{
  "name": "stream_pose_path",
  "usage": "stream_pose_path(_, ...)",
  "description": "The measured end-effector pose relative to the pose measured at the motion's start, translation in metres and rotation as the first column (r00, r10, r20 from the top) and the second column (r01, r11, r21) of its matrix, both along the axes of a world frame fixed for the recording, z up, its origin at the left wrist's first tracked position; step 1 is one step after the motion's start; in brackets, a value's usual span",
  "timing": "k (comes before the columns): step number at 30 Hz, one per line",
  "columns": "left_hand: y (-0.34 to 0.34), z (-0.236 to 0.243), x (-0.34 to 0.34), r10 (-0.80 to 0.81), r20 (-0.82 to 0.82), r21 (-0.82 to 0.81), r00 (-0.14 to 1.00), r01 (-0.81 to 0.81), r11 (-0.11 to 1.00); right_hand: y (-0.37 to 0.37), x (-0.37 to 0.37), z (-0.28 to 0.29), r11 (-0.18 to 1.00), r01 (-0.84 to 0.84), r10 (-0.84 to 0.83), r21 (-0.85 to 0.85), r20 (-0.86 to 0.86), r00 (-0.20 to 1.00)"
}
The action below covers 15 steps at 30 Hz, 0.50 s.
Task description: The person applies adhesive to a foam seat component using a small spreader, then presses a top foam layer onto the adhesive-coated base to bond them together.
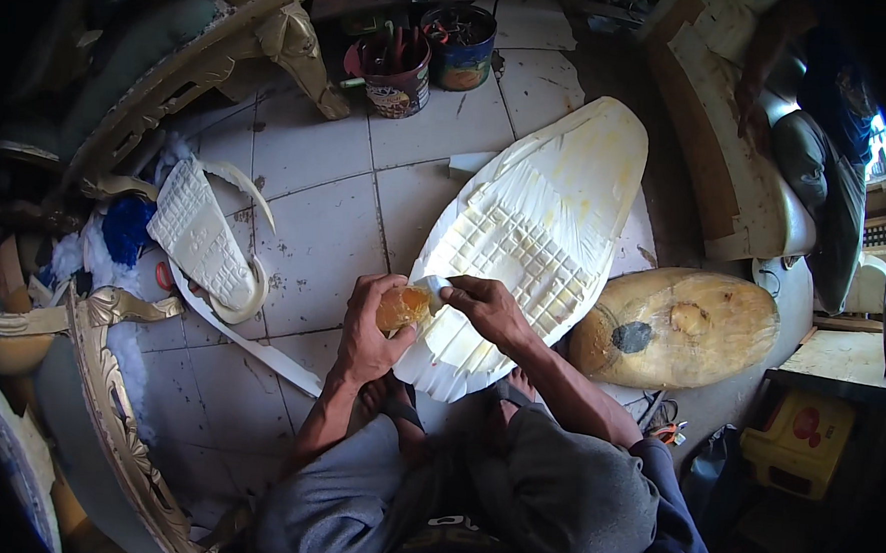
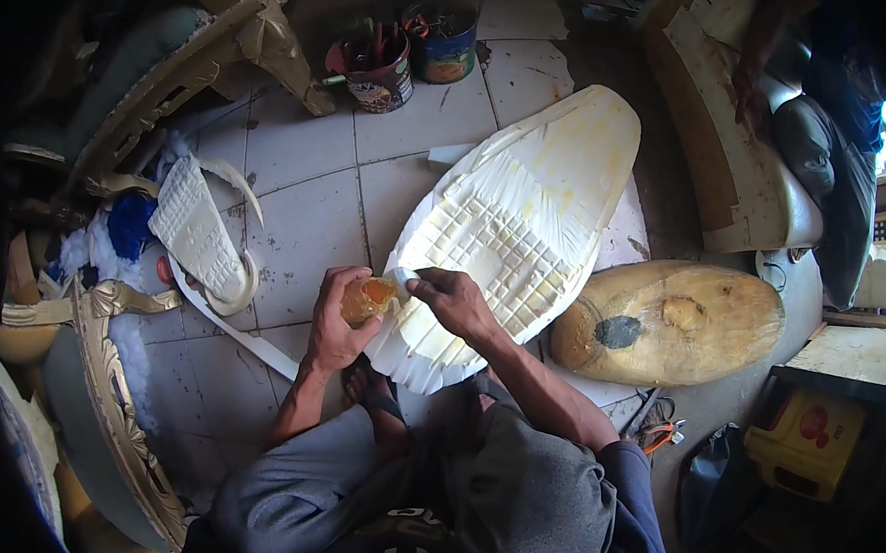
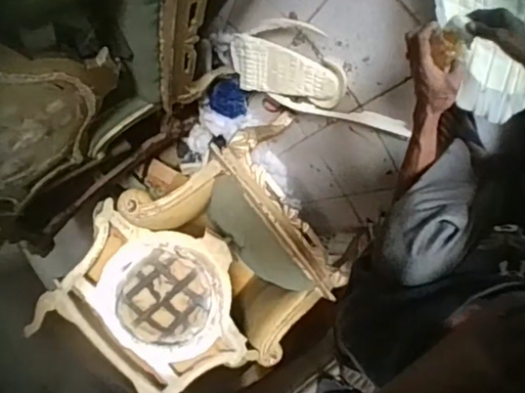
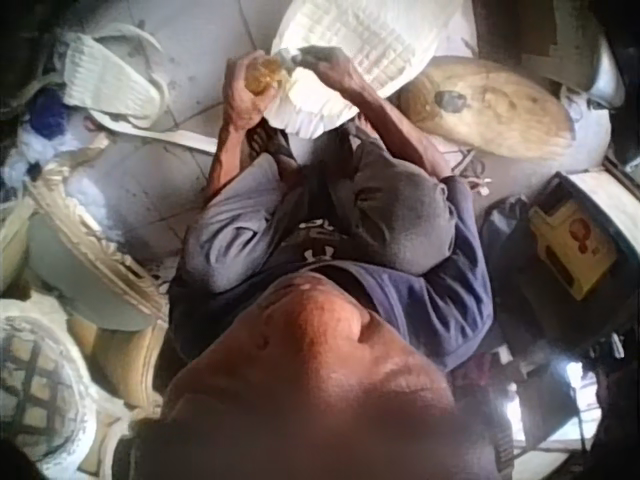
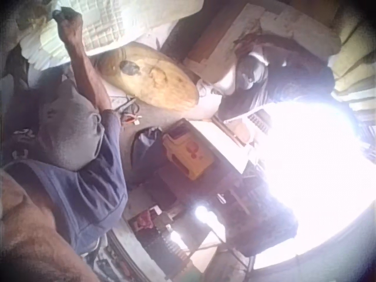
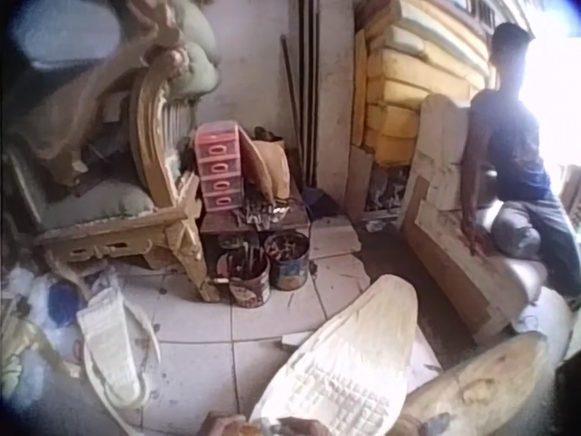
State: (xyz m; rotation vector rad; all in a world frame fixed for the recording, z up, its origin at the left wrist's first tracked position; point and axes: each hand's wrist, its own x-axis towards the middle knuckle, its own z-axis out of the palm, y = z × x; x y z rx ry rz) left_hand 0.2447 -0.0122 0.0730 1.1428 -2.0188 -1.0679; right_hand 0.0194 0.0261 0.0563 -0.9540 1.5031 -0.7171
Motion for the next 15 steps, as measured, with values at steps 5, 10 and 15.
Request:
stream_pose_path(5, 0.002, 0.016, -0.003, -0.04, 0.291, -0.207, 0.956, 0.103, 0.973, 0.006, 0.002, -0.006, 1.0, 0.002, -0.003, 0.02, 0.033, 0.999)
stream_pose_path(10, -0.006, 0.021, -0.006, -0.102, 0.341, -0.231, 0.935, 0.188, 0.955, 0.009, 0.0, -0.006, 1.0, 0.002, -0.003, 0.022, 0.052, 0.999)
stream_pose_path(15, -0.007, 0.021, -0.007, -0.061, 0.338, -0.251, 0.939, 0.152, 0.956, 0.011, -0.006, -0.006, 1.0, -0.003, 0.003, 0.012, 0.033, 0.999)
